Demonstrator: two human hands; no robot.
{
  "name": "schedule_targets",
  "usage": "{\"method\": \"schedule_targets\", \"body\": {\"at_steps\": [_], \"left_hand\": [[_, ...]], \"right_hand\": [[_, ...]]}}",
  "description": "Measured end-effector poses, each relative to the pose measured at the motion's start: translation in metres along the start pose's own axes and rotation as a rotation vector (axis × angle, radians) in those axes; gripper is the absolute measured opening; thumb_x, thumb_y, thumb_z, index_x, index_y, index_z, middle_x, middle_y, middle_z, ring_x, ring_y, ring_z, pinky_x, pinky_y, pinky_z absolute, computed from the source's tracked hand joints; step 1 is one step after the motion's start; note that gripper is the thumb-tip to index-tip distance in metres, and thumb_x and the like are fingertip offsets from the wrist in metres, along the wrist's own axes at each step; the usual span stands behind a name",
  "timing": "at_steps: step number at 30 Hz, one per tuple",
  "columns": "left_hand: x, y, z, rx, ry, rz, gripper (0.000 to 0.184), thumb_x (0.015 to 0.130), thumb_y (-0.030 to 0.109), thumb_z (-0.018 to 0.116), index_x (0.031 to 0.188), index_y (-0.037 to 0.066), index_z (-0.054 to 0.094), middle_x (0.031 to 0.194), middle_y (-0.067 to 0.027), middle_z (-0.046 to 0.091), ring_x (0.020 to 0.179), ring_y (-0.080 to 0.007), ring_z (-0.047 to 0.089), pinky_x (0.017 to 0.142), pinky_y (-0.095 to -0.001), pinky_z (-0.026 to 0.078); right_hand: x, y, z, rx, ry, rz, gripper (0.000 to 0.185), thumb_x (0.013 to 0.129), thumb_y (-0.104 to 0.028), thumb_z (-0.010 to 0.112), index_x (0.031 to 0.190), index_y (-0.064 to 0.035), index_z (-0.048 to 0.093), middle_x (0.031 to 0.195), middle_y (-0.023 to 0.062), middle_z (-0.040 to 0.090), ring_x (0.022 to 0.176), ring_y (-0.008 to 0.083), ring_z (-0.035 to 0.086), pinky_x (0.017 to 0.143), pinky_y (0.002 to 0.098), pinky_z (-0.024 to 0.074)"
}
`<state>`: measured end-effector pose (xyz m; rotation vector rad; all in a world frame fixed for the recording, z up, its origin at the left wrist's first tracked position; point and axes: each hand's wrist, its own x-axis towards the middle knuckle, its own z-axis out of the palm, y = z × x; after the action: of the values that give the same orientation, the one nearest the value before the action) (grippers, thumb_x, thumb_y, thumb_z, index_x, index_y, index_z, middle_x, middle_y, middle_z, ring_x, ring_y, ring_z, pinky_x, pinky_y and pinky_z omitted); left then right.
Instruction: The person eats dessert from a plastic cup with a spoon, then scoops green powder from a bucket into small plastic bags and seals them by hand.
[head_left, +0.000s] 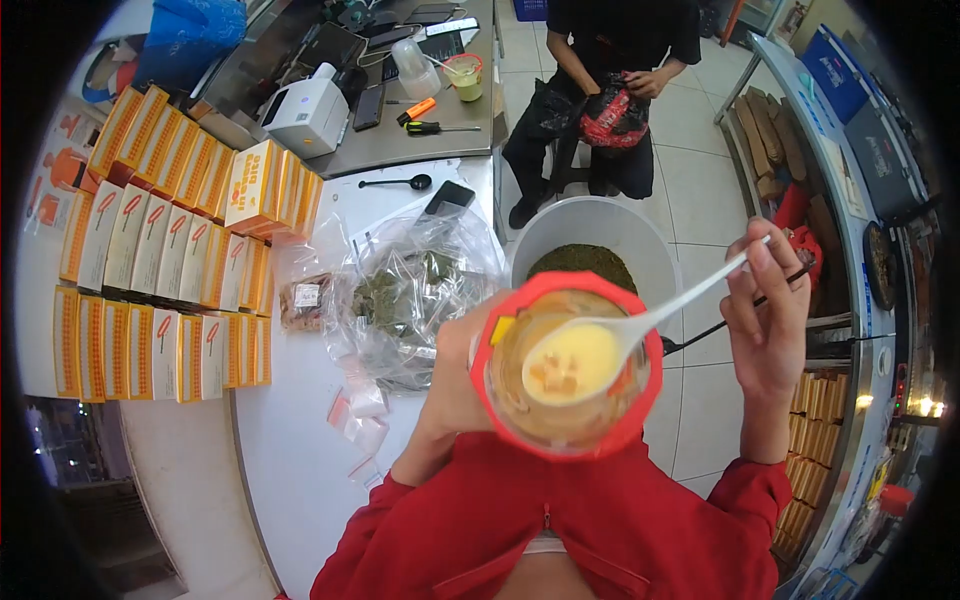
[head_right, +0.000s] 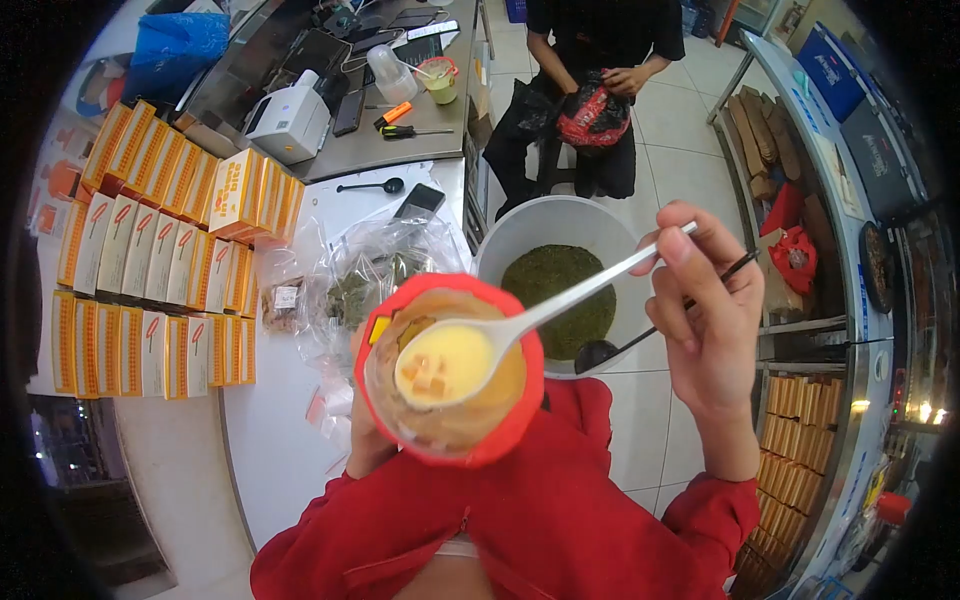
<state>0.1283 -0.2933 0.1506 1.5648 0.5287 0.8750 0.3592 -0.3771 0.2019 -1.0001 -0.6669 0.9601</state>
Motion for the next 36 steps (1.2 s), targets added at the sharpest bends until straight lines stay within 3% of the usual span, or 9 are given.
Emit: {"method": "schedule_targets", "body": {"at_steps": [7, 14, 18, 25, 28, 32, 36], "left_hand": [[-0.010, 0.019, 0.011, -0.118, -0.245, 0.093, 0.044, 0.064, 0.018, 0.074, 0.100, -0.003, 0.058, 0.096, -0.0167, 0.062, 0.084, -0.0268, 0.063, 0.072, -0.0318, 0.051], [-0.017, 0.023, 0.011, -0.199, -0.304, 0.157, 0.042, 0.067, 0.018, 0.070, 0.100, -0.004, 0.058, 0.097, -0.0183, 0.062, 0.085, -0.0283, 0.063, 0.070, -0.0318, 0.052], [-0.015, 0.025, 0.011, -0.237, -0.379, 0.174, 0.047, 0.065, 0.022, 0.069, 0.101, -0.005, 0.057, 0.098, -0.0194, 0.062, 0.086, -0.0293, 0.063, 0.067, -0.0316, 0.053], [-0.015, 0.021, 0.013, -0.301, -0.382, 0.120, 0.049, 0.063, 0.025, 0.069, 0.098, -0.007, 0.058, 0.097, -0.0214, 0.062, 0.086, -0.0307, 0.063, 0.071, -0.0323, 0.052], [-0.014, 0.025, 0.015, -0.310, -0.379, 0.093, 0.046, 0.063, 0.023, 0.071, 0.097, -0.007, 0.059, 0.097, -0.0213, 0.062, 0.086, -0.0308, 0.063, 0.074, -0.0324, 0.051], [-0.011, 0.029, 0.015, -0.326, -0.389, 0.065, 0.046, 0.063, 0.021, 0.072, 0.097, -0.007, 0.059, 0.097, -0.0212, 0.062, 0.086, -0.0310, 0.063, 0.075, -0.0322, 0.051], [-0.012, 0.021, 0.016, -0.274, -0.427, 0.045, 0.050, 0.060, 0.023, 0.074, 0.097, -0.007, 0.059, 0.097, -0.0213, 0.061, 0.086, -0.0297, 0.063, 0.076, -0.0321, 0.051]], "right_hand": [[-0.005, -0.034, 0.008, 0.118, -0.208, -0.056, 0.022, 0.088, -0.013, 0.049, 0.106, -0.0004, 0.047, 0.072, 0.0077, 0.055, 0.033, -0.0012, 0.026, 0.031, 0.0137, 0.0194], [-0.005, -0.049, 0.007, 0.128, -0.462, -0.106, 0.021, 0.091, -0.021, 0.049, 0.105, -0.0070, 0.042, 0.075, 0.0098, 0.055, 0.035, 0.0036, 0.042, 0.031, 0.0138, 0.0329], [0.003, -0.056, 0.020, 0.139, -0.695, -0.038, 0.014, 0.091, -0.016, 0.049, 0.102, -0.0098, 0.042, 0.067, 0.0037, 0.050, 0.032, 0.0057, 0.039, 0.031, 0.0179, 0.0295], [0.008, -0.055, 0.026, 0.079, -0.699, -0.125, 0.015, 0.091, -0.016, 0.049, 0.103, -0.0087, 0.043, 0.065, 0.0037, 0.051, 0.031, 0.0068, 0.041, 0.031, 0.0193, 0.0313], [0.011, -0.060, 0.020, 0.147, -0.723, 0.019, 0.013, 0.093, -0.016, 0.045, 0.102, -0.0074, 0.043, 0.066, 0.0044, 0.050, 0.030, 0.0066, 0.040, 0.029, 0.0185, 0.0288], [0.018, -0.059, 0.013, 0.103, -0.757, -0.091, 0.015, 0.096, -0.017, 0.036, 0.106, -0.0069, 0.041, 0.070, 0.0061, 0.048, 0.029, 0.0078, 0.038, 0.029, 0.0169, 0.0288], [0.020, -0.056, 0.004, 0.103, -0.575, -0.122, 0.017, 0.096, -0.017, 0.036, 0.108, -0.0056, 0.040, 0.069, 0.0045, 0.044, 0.034, 0.0045, 0.037, 0.033, 0.0166, 0.0294]]}}
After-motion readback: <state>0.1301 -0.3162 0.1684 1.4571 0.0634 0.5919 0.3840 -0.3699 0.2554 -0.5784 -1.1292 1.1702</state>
